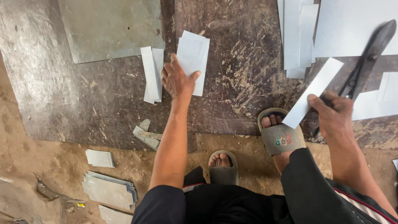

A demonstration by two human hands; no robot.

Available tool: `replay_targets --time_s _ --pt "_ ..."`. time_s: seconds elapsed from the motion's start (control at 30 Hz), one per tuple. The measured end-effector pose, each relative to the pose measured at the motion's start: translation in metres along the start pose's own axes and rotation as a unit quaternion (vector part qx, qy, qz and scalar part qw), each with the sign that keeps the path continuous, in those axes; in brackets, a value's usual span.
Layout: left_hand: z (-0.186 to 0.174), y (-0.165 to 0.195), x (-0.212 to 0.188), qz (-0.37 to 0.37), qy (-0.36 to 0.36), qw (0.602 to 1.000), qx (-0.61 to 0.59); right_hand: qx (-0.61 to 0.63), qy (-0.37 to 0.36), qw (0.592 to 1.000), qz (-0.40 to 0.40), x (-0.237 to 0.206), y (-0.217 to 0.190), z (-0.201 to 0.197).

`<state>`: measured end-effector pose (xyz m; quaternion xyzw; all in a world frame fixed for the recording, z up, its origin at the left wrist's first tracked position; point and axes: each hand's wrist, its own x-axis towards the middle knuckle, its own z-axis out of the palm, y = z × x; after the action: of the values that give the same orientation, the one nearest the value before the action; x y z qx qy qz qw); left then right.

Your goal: The person cuts thin galvanized metal sheets into narrow strips using hand snips, working on a worn wooden workbench. They hold each sheet flat with one hand while snipping along it, then stack the cut strips in piles and pick up the next piece to continue cutting.

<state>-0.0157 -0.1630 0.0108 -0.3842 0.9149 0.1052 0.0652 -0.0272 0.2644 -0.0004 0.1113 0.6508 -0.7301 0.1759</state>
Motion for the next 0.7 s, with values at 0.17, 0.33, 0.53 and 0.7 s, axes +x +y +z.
replay_targets --time_s 0.17,0.33,0.53,0.7 --pt "0.002 -0.024 0.004 -0.024 0.041 0.998 -0.036 -0.014 -0.016 1.000 -0.003 -0.005 0.011 -0.011" --pt "0.001 -0.036 0.009 0.002 0.115 0.990 -0.080 -0.018 0.030 0.999 0.018 -0.013 0.011 -0.023" --pt "-0.008 -0.040 0.012 -0.077 0.032 0.958 -0.274 0.010 0.030 0.999 0.023 -0.016 0.016 -0.025" --pt "0.015 -0.023 0.001 0.037 -0.020 0.810 -0.585 -0.107 -0.005 0.994 0.022 -0.011 -0.002 -0.012"
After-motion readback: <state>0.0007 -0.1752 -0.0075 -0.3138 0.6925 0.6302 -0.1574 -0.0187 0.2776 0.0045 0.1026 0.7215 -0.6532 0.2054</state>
